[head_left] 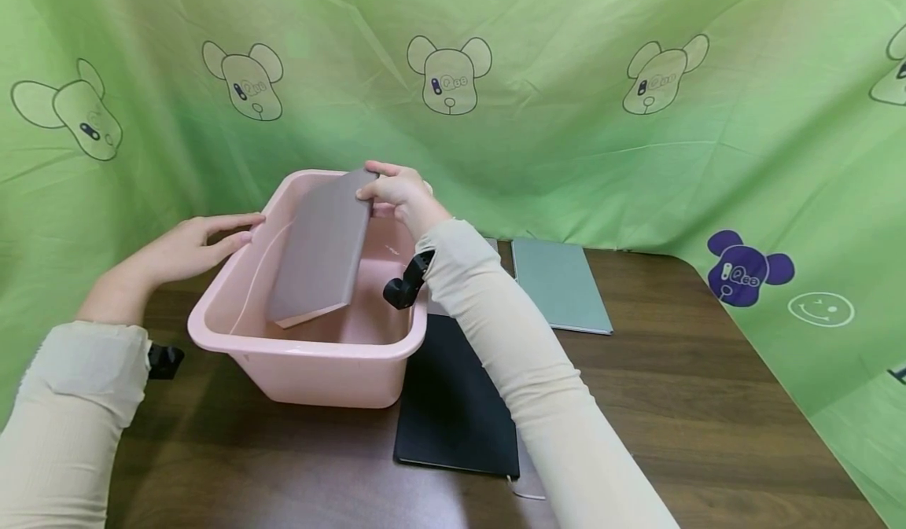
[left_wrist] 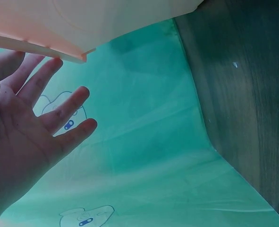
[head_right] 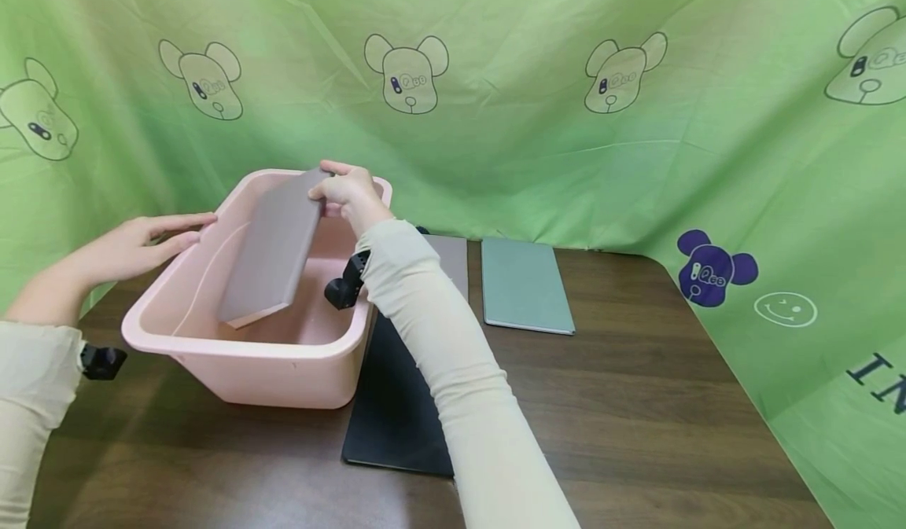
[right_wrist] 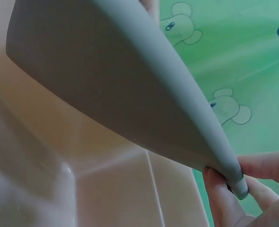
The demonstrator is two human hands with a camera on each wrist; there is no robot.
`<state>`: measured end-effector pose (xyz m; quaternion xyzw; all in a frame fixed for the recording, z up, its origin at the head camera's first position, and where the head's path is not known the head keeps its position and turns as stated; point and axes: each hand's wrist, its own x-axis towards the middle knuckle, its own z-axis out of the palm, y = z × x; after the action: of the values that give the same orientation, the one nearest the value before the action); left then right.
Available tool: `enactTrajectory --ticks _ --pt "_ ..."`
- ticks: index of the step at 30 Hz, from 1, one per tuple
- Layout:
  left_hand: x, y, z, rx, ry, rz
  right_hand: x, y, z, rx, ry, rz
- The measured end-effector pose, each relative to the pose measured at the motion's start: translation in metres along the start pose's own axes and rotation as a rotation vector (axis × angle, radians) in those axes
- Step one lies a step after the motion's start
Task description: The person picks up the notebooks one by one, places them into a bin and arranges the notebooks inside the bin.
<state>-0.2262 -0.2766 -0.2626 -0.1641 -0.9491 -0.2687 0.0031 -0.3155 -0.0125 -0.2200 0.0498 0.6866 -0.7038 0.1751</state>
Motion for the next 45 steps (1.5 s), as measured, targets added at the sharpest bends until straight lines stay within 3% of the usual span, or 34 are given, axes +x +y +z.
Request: enactTrajectory --ticks 10,20,34,45 --pt "0.002 0.000 0.000 -0.005 -0.011 -0.001 0.007 0.007 0.002 -0.092 -0.025 0.034" --pt "0.002 0.002 -0.001 0.003 -0.015 -0.008 0.012 0.012 0.000 -0.094 -0.055 0.024" --pt "0.001 0.000 -0.001 0.001 -0.014 -0.016 0.011 0.017 -0.001 -0.187 -0.077 0.008" --pt "0.000 -0.001 -0.001 -0.001 -0.018 -0.025 0.011 0.019 0.003 -0.244 -0.188 0.036"
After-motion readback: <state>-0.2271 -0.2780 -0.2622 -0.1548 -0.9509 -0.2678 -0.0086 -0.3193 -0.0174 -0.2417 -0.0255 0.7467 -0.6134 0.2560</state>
